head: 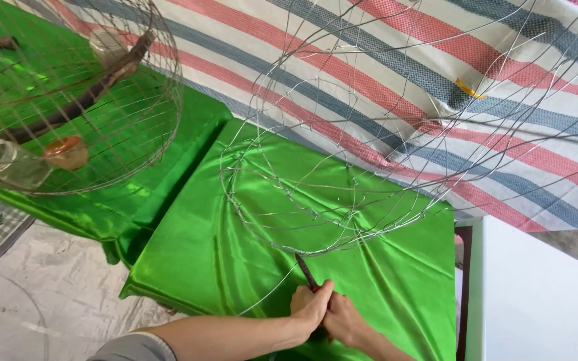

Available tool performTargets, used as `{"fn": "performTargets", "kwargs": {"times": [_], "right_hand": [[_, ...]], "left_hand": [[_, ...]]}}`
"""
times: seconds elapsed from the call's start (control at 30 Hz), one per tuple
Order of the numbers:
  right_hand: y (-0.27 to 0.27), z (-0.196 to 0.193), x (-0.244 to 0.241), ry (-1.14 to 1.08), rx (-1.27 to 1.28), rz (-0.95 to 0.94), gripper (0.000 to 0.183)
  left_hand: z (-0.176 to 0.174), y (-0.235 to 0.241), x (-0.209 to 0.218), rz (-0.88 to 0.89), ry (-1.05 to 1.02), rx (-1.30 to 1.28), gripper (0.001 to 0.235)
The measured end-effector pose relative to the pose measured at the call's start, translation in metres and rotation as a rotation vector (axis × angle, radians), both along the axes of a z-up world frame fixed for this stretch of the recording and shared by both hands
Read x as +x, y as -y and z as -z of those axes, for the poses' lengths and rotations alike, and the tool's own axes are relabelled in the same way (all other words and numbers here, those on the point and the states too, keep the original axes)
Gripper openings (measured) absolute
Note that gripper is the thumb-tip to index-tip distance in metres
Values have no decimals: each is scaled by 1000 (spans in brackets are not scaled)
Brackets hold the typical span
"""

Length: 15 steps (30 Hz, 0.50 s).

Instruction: Adjusting and aligning metal wires using pliers to construct a mesh structure.

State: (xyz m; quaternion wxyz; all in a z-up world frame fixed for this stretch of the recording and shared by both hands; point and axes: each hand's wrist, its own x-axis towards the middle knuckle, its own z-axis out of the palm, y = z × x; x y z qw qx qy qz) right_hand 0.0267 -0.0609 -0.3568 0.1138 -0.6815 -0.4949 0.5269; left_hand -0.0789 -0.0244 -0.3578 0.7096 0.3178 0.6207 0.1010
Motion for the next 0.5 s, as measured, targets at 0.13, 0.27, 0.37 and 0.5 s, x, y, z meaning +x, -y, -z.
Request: {"fn": "performTargets", "kwargs": {"times": [0.13, 0.27, 0.37, 0.5], "right_hand": [[2, -7, 4, -76, -69, -8, 21], [5, -31, 5, -98, -157, 7, 32], [9, -40, 5, -185, -210, 28, 34], [18, -54, 2, -201, -274, 1, 27]], "left_hand": [[-41, -4, -9, 43, -20, -82, 44], [-63, -5, -21, 35, 164, -210, 50], [-80, 1, -39, 76, 304, -242, 42], [-135, 13, -89, 695, 205, 143, 70]]}}
